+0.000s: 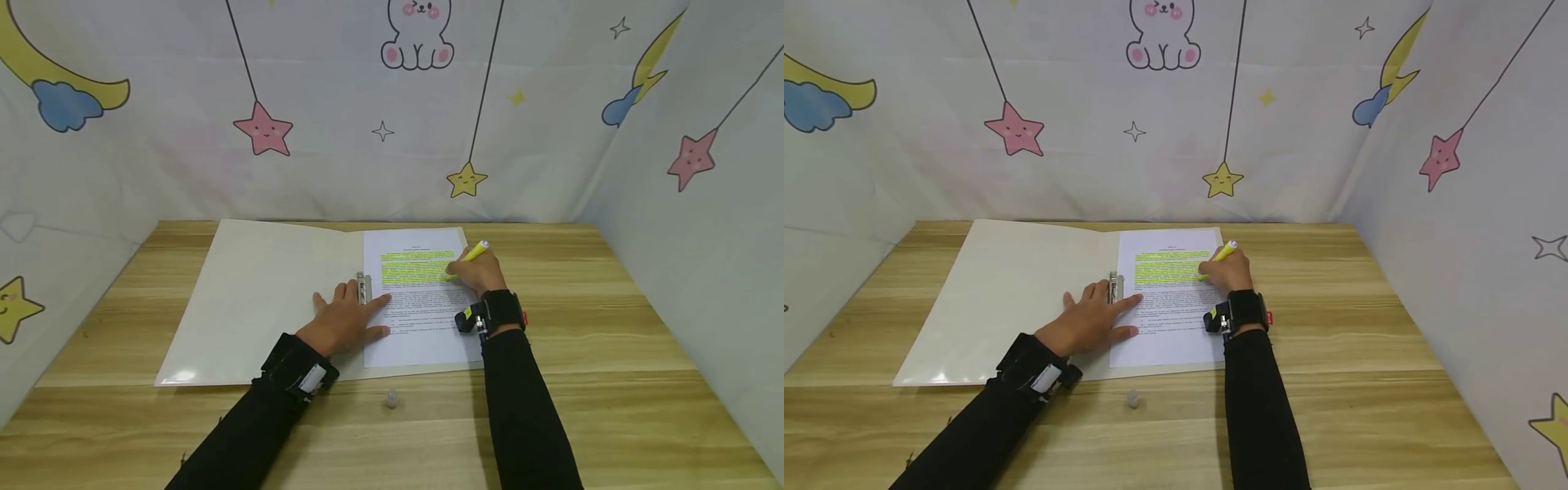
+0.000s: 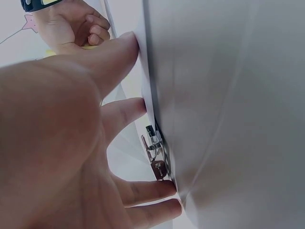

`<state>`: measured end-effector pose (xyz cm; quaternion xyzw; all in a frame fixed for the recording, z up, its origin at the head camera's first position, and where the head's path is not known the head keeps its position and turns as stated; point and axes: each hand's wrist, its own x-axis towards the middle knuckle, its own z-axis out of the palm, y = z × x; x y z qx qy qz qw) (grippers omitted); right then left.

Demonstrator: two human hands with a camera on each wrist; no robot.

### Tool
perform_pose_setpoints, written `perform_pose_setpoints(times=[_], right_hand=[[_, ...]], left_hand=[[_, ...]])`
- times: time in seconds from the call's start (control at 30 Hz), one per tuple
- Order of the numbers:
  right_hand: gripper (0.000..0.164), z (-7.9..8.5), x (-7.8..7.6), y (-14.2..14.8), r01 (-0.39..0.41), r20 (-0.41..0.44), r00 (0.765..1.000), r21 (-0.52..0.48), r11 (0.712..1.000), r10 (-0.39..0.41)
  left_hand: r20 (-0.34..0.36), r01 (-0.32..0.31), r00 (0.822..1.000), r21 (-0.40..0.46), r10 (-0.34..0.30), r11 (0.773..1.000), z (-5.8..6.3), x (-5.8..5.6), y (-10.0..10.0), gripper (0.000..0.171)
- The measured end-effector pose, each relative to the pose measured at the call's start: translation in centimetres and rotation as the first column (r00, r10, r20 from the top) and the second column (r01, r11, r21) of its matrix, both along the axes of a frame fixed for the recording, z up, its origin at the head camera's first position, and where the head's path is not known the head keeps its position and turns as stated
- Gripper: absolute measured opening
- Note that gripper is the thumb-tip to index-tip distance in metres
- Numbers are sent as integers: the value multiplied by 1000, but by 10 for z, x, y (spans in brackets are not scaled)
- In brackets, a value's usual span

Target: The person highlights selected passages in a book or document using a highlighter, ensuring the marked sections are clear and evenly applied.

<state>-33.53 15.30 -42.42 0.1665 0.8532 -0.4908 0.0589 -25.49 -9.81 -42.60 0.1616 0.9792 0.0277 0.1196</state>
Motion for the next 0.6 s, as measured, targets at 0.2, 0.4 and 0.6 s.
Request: perform_pose_setpoints(times=[0.2, 0.4, 0.6], right_hand=[[25, 1, 0, 1, 17, 3, 1000, -9, 1000, -17], [23, 2, 1, 2, 7, 10, 1000, -14, 1000, -7], [23, 1, 0, 5, 6, 17, 1000, 8, 1000, -6]], left_hand=[[-4, 5, 1000, 2, -5, 1000, 0, 0, 0, 68], [-3, 4, 1000, 7, -4, 1000, -1, 0, 0, 68], [-9, 9, 1000, 14, -9, 1000, 0, 1, 0, 68]])
